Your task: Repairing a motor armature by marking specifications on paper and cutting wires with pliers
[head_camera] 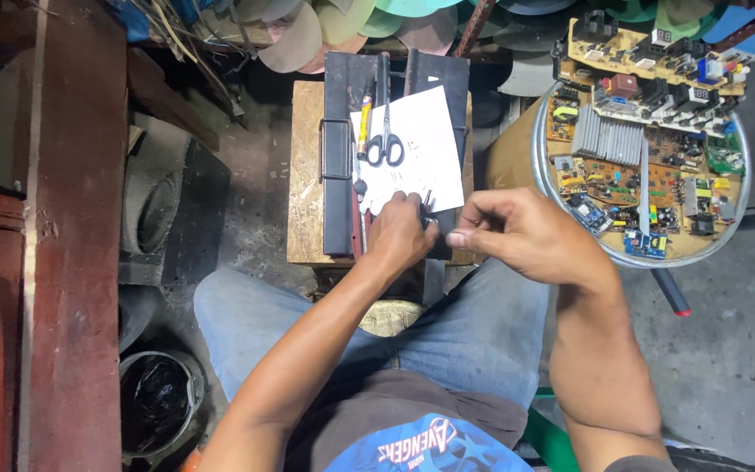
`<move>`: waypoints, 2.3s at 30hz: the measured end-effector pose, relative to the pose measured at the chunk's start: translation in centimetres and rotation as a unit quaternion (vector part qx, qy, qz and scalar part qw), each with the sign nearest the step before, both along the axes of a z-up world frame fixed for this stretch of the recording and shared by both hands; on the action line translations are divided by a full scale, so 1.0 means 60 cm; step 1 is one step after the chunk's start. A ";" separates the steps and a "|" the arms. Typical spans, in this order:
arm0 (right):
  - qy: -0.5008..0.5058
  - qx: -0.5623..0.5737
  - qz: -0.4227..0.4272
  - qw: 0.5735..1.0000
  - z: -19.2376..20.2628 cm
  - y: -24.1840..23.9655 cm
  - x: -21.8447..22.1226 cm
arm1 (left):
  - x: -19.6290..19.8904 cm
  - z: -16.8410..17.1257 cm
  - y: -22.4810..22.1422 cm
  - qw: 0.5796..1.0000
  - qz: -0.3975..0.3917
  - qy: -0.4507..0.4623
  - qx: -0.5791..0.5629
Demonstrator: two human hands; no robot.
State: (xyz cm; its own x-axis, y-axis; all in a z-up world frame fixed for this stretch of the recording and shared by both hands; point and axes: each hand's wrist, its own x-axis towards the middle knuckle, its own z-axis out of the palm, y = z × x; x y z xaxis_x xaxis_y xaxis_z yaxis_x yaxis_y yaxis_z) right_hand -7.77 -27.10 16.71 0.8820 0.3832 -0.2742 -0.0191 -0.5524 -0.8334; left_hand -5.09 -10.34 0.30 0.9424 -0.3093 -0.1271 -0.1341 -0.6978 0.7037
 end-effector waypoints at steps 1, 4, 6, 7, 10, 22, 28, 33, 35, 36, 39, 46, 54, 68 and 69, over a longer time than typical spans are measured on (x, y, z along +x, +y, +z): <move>0.000 0.000 -0.001 1.000 0.001 -0.007 -0.003 | 0.002 -0.011 -0.004 1.000 -0.001 0.000 0.000; 0.001 -0.003 0.002 1.000 0.002 -0.020 -0.010 | 0.004 -0.039 -0.015 1.000 -0.007 -0.015 0.023; 0.010 0.002 -0.009 1.000 0.001 -0.023 -0.014 | 0.004 -0.049 -0.021 0.999 0.001 -0.013 0.051; 0.012 0.002 -0.011 1.000 -0.001 -0.022 -0.014 | 0.002 -0.044 -0.022 0.999 -0.001 -0.011 0.051; 0.006 0.011 -0.028 1.000 -0.009 -0.016 -0.013 | -0.005 -0.024 -0.023 0.997 0.001 -0.034 0.070; -0.046 0.010 -0.009 0.999 0.017 0.009 -0.014 | -0.038 0.013 -0.001 0.983 0.011 -0.168 -0.069; -0.080 0.030 -0.019 0.996 0.015 0.016 -0.010 | -0.072 0.082 0.019 0.880 -0.018 -0.003 -0.475; -0.103 0.064 -0.029 0.992 0.015 0.022 -0.004 | -0.097 0.132 0.040 0.833 -0.006 0.049 -0.552; -0.089 0.087 -0.031 0.992 0.003 0.015 -0.005 | -0.112 0.136 0.047 0.829 -0.005 0.063 -0.555; -0.076 0.109 -0.034 0.991 -0.004 0.011 -0.006 | -0.119 0.138 0.050 0.826 -0.006 0.076 -0.559; -0.007 0.220 -0.051 0.974 -0.062 -0.032 0.005 | -0.125 0.153 0.057 0.818 0.035 0.078 -0.569; 0.041 0.110 0.002 0.993 -0.239 -0.061 -0.011 | -0.127 0.177 0.065 0.795 0.073 0.078 -0.597; 0.025 0.090 0.084 0.992 -0.148 -0.009 -0.051 | -0.113 0.225 0.097 0.719 0.132 0.021 -0.682; 0.039 0.048 0.230 0.971 -0.162 0.078 -0.073 | -0.102 0.326 0.195 0.619 0.089 0.048 -0.778; 0.073 0.057 0.235 0.968 -0.152 0.083 -0.078 | -0.098 0.325 0.196 0.628 0.097 0.044 -0.771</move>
